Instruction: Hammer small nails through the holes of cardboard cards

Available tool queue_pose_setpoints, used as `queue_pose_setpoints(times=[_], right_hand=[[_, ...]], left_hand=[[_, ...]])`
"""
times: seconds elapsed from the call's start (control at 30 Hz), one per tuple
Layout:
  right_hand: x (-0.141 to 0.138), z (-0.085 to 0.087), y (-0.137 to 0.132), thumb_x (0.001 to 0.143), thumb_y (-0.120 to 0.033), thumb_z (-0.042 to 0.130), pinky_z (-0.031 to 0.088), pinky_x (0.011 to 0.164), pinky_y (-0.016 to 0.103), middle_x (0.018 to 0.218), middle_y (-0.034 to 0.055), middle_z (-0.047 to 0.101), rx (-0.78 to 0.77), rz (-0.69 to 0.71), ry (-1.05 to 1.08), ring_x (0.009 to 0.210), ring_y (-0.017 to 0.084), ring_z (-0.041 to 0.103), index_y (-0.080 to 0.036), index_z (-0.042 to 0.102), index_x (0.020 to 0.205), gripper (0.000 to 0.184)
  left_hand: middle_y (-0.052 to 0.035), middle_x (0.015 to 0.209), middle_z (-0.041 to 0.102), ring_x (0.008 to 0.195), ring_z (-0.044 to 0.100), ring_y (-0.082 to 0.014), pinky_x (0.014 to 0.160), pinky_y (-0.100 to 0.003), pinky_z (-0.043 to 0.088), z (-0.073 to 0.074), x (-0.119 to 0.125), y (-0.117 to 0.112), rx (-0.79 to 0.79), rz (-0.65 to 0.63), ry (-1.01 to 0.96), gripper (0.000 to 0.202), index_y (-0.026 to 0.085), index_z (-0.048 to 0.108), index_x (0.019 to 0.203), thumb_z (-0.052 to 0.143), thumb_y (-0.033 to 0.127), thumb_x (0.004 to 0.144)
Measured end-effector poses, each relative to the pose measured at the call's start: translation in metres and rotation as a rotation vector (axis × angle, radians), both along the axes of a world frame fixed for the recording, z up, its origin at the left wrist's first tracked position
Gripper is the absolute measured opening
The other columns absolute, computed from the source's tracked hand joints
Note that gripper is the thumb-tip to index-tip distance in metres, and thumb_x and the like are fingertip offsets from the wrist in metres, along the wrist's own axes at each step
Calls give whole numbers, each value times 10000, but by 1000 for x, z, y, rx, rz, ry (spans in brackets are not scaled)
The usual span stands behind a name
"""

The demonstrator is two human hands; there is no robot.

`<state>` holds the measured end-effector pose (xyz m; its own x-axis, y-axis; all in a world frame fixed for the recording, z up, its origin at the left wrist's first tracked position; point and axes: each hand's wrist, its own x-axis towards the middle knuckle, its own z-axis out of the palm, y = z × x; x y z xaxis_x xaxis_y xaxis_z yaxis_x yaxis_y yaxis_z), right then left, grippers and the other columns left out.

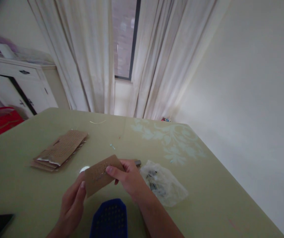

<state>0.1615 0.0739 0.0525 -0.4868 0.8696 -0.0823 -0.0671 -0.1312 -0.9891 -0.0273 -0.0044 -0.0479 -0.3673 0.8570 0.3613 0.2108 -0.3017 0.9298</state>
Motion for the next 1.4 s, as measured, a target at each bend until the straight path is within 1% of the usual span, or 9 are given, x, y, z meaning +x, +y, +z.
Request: queue_pose_setpoints(times=[0.07,0.17,0.3,0.53,0.73,1.0,1.13,1.23,1.4], right_hand=[[-1,-2,-1,800,-564,905,440,559,233,717,-11,629,-33,-40,29,659,141,532,-185,769,805,402],[-3,-3,-5,772,-551,929,459,555,237,759,3,662,-103,-20,49,676,149,558,-178,793,848,404],[-6,-2,-10,694,-450,999,488,555,232,799,9,721,-149,35,47,676,149,606,-172,805,908,401],[-2,-3,-13,675,-435,997,512,540,226,806,13,738,-135,14,13,675,152,617,-182,808,909,393],[-4,-7,-10,679,-459,990,493,508,227,762,4,716,-90,-20,-33,625,142,596,-174,766,906,428],[-5,-1,-15,805,-442,905,485,524,237,741,-11,677,37,14,-106,597,135,569,-179,749,924,329],[-2,6,-20,812,-370,882,541,639,270,858,21,735,71,7,-142,727,178,640,-185,777,984,274],[1,8,-21,713,-303,922,589,749,322,985,49,773,136,-78,-249,866,237,696,-195,785,1079,405],[0,8,-24,726,-269,881,605,749,322,980,51,802,184,-83,-309,866,247,723,-200,791,1066,359]], left_hand=[[-113,1168,825,1104,759,-306,917,-370,635,6,-2,4,93,-46,133,348,238,836,1182,647,491,1036],[-80,1058,836,994,764,-261,858,-326,630,13,-4,9,269,14,295,166,269,859,1088,734,296,982],[-45,936,823,853,730,-199,773,-274,601,21,-5,11,383,78,388,244,278,860,963,691,102,956],[-45,914,820,841,737,-206,737,-287,600,27,-4,9,353,102,401,230,271,855,920,684,124,965],[-31,884,806,872,708,-194,840,-305,592,26,-3,8,419,148,424,258,260,830,907,690,46,942],[-24,826,773,848,685,-203,790,-301,576,32,-1,5,412,157,459,257,255,807,884,697,24,914],[-20,810,743,832,674,-201,751,-282,568,36,3,2,400,130,463,248,254,807,888,695,35,914],[-23,815,740,838,678,-204,747,-281,569,37,4,3,374,127,477,226,246,802,889,693,50,920],[-28,820,741,827,660,-196,783,-297,561,32,1,4,423,164,561,231,221,740,835,696,6,908]])
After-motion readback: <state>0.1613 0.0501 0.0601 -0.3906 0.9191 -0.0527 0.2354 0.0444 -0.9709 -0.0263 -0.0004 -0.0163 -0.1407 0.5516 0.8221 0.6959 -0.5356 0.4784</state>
